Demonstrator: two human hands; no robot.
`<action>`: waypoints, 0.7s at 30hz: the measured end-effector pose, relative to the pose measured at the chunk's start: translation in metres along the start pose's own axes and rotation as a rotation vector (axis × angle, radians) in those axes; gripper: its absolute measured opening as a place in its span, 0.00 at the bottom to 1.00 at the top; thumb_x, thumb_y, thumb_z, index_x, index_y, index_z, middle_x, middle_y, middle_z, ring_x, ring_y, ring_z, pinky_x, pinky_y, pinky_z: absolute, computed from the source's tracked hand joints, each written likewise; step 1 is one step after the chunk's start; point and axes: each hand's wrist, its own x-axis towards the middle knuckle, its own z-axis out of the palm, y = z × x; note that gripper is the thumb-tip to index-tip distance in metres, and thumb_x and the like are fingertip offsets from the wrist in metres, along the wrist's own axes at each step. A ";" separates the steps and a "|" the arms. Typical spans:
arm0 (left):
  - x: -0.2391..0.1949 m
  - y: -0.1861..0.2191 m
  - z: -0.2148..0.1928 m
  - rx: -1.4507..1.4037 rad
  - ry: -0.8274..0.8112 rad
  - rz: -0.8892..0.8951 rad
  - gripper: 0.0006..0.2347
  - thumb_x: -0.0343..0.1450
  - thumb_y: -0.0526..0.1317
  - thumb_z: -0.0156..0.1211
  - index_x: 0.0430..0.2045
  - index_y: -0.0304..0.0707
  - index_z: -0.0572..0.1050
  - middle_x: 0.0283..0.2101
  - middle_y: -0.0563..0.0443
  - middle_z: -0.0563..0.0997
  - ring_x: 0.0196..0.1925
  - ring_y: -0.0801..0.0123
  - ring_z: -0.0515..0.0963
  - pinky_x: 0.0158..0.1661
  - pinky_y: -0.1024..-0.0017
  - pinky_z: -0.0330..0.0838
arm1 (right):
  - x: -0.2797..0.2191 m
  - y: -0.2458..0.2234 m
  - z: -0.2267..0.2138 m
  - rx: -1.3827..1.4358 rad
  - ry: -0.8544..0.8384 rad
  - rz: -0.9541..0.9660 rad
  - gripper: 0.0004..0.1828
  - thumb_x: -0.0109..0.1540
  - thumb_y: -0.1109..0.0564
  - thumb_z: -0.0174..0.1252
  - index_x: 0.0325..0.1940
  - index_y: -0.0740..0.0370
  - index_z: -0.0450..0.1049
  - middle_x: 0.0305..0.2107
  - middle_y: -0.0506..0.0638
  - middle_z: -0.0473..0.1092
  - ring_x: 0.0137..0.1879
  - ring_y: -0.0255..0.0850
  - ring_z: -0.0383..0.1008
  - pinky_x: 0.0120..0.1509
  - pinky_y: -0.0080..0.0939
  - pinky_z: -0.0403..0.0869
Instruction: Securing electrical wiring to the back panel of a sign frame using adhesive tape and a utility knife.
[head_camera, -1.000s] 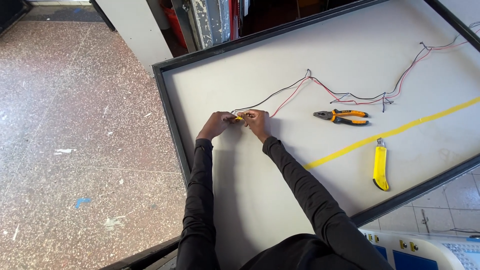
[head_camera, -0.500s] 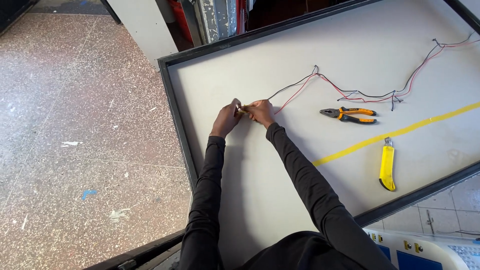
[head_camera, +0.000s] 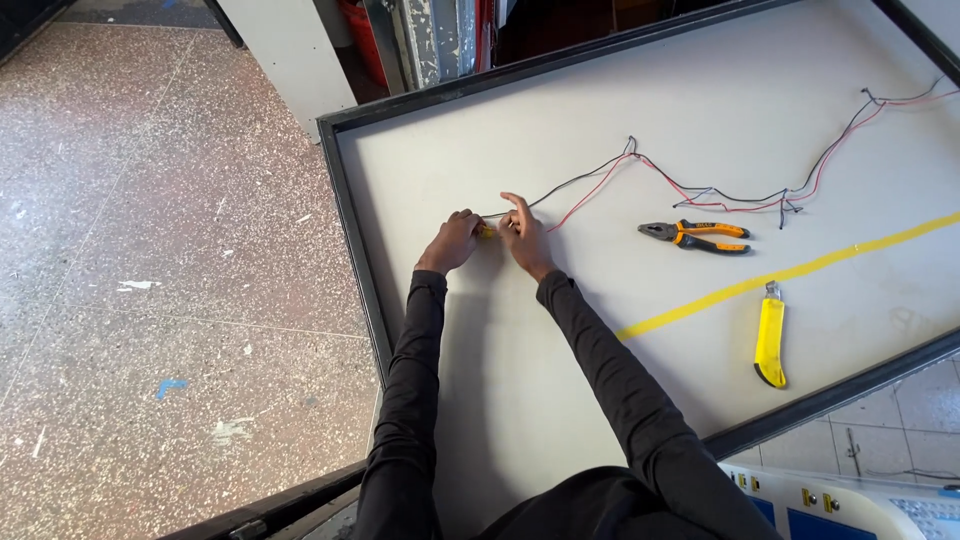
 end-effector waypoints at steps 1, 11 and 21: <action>0.004 -0.004 0.003 -0.026 -0.010 -0.020 0.11 0.83 0.32 0.51 0.55 0.37 0.80 0.49 0.45 0.81 0.59 0.52 0.84 0.61 0.51 0.81 | -0.006 0.002 -0.002 -0.044 -0.038 -0.104 0.39 0.65 0.60 0.58 0.83 0.48 0.64 0.42 0.57 0.79 0.46 0.51 0.81 0.56 0.54 0.80; -0.011 0.010 -0.022 -0.317 -0.060 -0.096 0.14 0.80 0.30 0.45 0.52 0.30 0.81 0.50 0.36 0.82 0.61 0.44 0.84 0.62 0.46 0.78 | 0.001 0.040 0.014 -0.643 0.019 -0.413 0.14 0.73 0.53 0.61 0.63 0.40 0.78 0.54 0.43 0.70 0.57 0.56 0.84 0.55 0.63 0.87; -0.031 0.040 -0.049 -0.297 0.005 0.022 0.13 0.80 0.25 0.51 0.52 0.29 0.84 0.48 0.34 0.88 0.57 0.42 0.88 0.61 0.48 0.82 | 0.018 0.043 0.011 -0.337 0.095 -0.054 0.17 0.73 0.34 0.63 0.47 0.42 0.88 0.26 0.42 0.79 0.35 0.39 0.81 0.40 0.42 0.76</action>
